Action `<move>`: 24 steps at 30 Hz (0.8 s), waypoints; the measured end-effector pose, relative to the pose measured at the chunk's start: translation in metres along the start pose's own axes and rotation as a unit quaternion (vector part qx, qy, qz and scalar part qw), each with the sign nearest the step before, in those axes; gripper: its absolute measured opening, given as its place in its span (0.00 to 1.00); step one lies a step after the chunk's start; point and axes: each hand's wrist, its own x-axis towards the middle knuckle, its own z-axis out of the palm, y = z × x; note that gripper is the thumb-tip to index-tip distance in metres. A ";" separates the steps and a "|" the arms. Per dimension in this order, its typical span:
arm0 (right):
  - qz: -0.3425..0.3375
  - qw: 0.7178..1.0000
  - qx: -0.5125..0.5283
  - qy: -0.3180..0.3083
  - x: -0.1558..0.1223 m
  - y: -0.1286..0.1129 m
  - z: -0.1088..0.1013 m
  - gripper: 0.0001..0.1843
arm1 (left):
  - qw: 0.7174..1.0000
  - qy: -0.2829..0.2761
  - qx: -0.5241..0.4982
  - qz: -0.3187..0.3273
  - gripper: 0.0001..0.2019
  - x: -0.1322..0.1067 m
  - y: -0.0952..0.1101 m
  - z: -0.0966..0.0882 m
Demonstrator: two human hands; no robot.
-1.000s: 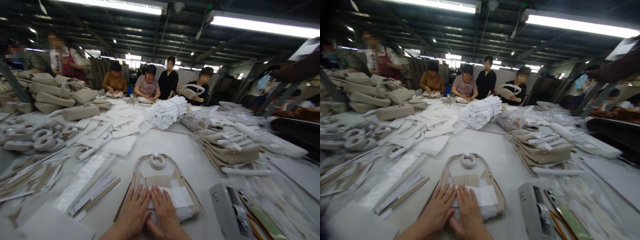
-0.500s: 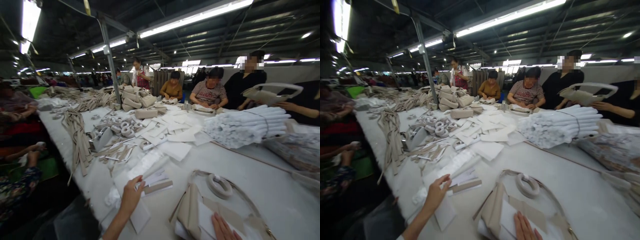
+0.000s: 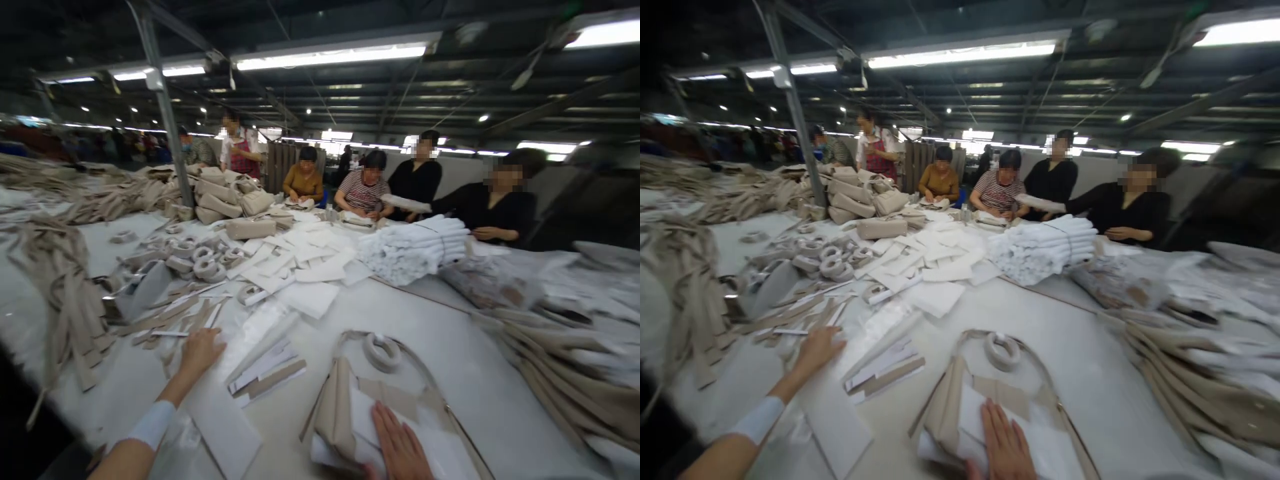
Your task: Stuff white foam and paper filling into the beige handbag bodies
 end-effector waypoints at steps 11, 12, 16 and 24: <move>0.108 0.976 0.172 -0.084 -0.017 0.004 0.005 0.40 | 0.980 -0.115 -0.047 0.154 0.12 0.052 0.093 -0.095; 0.149 0.962 0.212 -0.085 -0.014 0.006 0.005 0.38 | 0.975 -0.125 -0.060 0.173 0.13 0.053 0.108 -0.106; 0.326 0.860 0.383 -0.084 0.024 0.008 -0.011 0.35 | 0.946 -0.160 -0.118 0.256 0.13 0.039 0.166 -0.141; 0.231 0.671 0.704 -0.017 0.170 -0.024 -0.091 0.39 | 0.884 -0.209 -0.214 0.358 0.16 -0.014 0.237 -0.151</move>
